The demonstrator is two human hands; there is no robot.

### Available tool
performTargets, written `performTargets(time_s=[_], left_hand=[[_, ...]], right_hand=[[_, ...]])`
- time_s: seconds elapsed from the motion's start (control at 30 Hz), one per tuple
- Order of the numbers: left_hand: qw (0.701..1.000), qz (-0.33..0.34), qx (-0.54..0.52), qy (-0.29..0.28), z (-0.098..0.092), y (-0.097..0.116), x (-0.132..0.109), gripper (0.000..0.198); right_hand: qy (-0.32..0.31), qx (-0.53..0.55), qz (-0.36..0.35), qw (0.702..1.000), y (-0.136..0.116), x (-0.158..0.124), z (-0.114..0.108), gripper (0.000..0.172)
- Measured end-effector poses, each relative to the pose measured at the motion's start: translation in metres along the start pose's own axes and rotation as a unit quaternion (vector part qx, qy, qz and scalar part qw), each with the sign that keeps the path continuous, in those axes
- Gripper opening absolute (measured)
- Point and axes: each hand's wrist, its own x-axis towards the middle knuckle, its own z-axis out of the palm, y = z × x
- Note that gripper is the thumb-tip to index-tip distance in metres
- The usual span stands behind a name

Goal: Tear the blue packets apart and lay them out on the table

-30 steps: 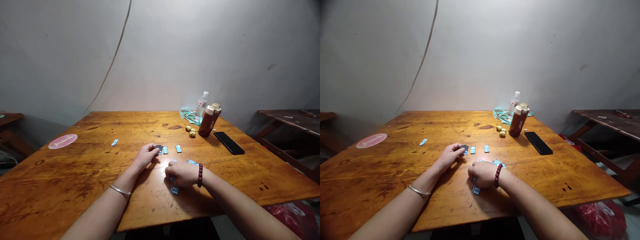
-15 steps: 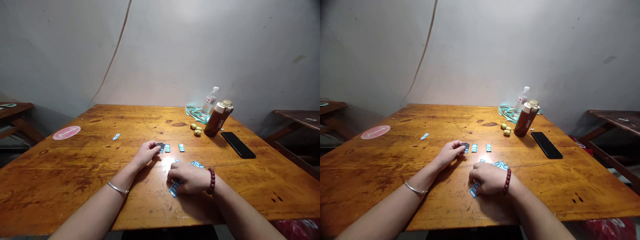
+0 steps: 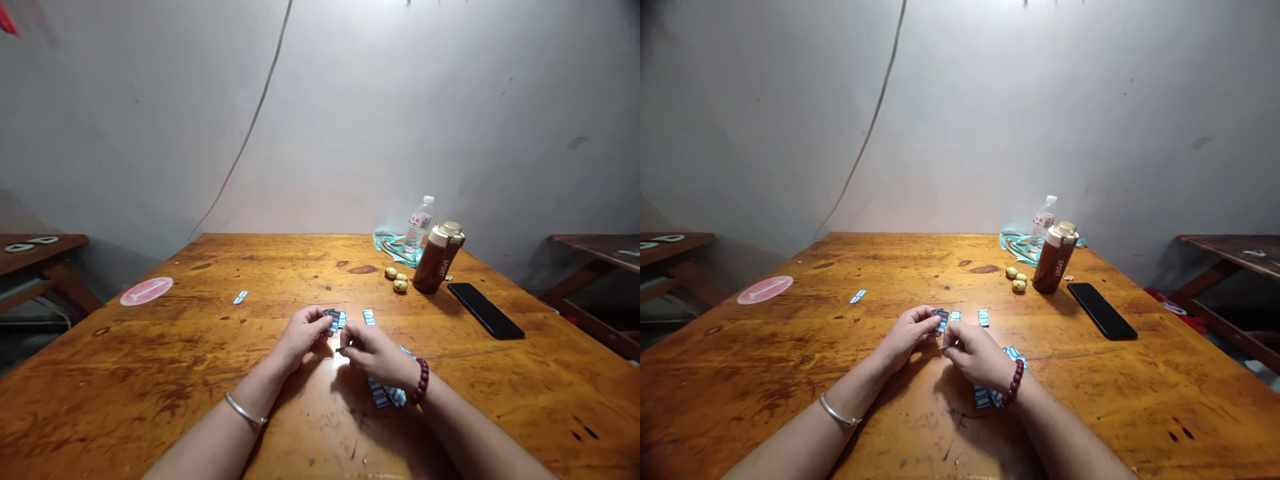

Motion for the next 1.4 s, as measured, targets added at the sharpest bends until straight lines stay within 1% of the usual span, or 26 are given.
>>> performTargets(time_s=[0.07,0.1,0.2,0.27,0.33,0.4,0.5,0.57,0.63,0.7,0.77,0.87,1.0,1.07,1.2,1.27,1.4], left_hand=[[1.0,-0.003,-0.018,0.004,0.001,0.002,-0.001,0.021],[1.0,-0.003,-0.023,0.006,0.001,0.002,-0.002,0.022],[1.0,0.002,-0.018,0.006,0.0,0.001,-0.002,0.022],[1.0,0.007,-0.004,0.006,0.0,0.0,-0.002,0.022],[1.0,0.008,0.013,0.006,0.001,-0.001,-0.002,0.022],[1.0,0.0,0.026,-0.003,0.002,-0.001,-0.003,0.023],[0.999,-0.005,0.033,-0.036,0.004,-0.002,-0.005,0.022],[0.998,0.0,0.036,-0.057,0.006,-0.003,-0.005,0.021],[0.997,0.001,0.04,-0.065,0.007,-0.003,-0.006,0.02],[0.997,-0.009,0.038,-0.06,0.007,-0.003,-0.006,0.021],[0.999,-0.021,0.024,-0.039,0.006,-0.002,-0.006,0.021],[1.0,-0.024,0.002,-0.011,0.004,-0.001,-0.004,0.02],[1.0,-0.029,-0.004,-0.009,0.004,-0.002,-0.004,0.022],[0.999,-0.035,-0.006,-0.009,0.004,-0.001,-0.005,0.023],[0.999,-0.035,0.005,-0.013,0.005,0.001,-0.006,0.025],[0.999,-0.027,0.014,-0.023,0.006,0.002,-0.007,0.025],[0.999,-0.01,0.026,-0.03,0.008,0.003,-0.007,0.028]], right_hand=[[0.048,-0.009,0.013,0.999,0.002,0.011,-0.002,0.01],[0.056,-0.015,0.023,0.998,0.003,0.015,-0.003,0.01],[0.044,-0.014,0.047,0.998,0.004,0.025,-0.004,0.015],[0.066,-0.011,0.05,0.996,0.005,0.026,0.001,0.017],[0.11,-0.018,0.06,0.992,0.007,0.024,0.007,0.012],[0.136,-0.031,0.079,0.987,0.01,0.02,0.013,0.006],[0.141,-0.035,0.089,0.985,0.015,0.014,0.017,0.011],[0.137,-0.022,0.088,0.986,0.016,0.012,0.017,0.014],[0.134,0.0,0.087,0.987,0.017,0.011,0.017,0.019],[0.135,0.039,0.086,0.986,0.017,0.012,0.018,0.023],[0.142,0.099,0.086,0.981,0.018,0.013,0.02,0.023],[0.157,0.19,0.093,0.965,0.022,0.017,0.023,0.015],[0.167,0.27,0.122,0.94,0.028,0.02,0.025,0.016],[0.178,0.277,0.122,0.937,0.029,0.019,0.023,0.015],[0.205,0.226,0.083,0.949,0.022,0.016,0.018,0.01],[0.203,0.214,0.073,0.953,0.02,0.015,0.017,0.008],[0.189,0.229,0.087,0.951,0.023,0.017,0.019,0.014]])
